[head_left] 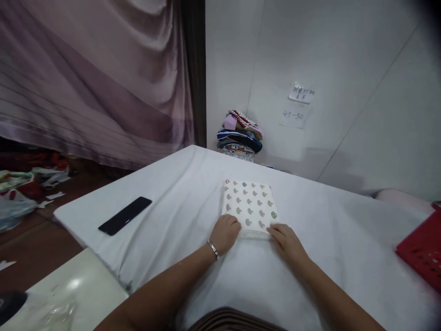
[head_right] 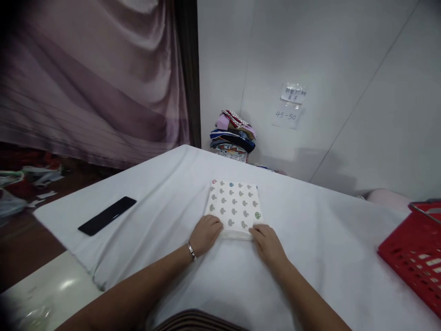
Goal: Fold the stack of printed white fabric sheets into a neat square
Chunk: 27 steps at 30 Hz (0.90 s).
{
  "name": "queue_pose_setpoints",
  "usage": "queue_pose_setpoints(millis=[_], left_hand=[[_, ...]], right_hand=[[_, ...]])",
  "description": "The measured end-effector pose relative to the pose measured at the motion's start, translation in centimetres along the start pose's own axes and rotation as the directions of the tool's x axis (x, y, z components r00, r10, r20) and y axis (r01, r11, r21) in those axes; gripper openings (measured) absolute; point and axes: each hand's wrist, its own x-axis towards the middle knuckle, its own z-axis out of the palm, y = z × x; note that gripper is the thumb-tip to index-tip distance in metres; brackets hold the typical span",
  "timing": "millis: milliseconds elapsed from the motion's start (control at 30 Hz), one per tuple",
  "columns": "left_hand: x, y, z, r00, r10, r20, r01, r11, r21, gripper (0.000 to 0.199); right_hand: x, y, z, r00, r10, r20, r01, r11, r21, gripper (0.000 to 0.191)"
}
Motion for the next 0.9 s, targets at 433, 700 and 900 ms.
queue_pose_setpoints(millis=[433,700,900], left_hand=[[-0.3,0.5,1.3,0.999,-0.017,-0.038,0.018,0.999,0.034,0.015],[-0.5,0.4,1.9,0.999,-0.006,-0.045,0.007,1.0,0.013,0.016],[-0.4,0.3,2.4,0.999,0.001,-0.051,0.0,1.0,0.004,0.013]], right_hand=[[14.9,-3.3,1.0,0.99,0.1,-0.096,-0.089,0.989,0.116,0.042],[22.4,-4.0,5.5,0.987,0.163,-0.015,-0.162,0.986,0.039,0.052],[23.4,-2.7,9.1,0.97,0.238,0.058,-0.236,0.971,-0.039,0.052]])
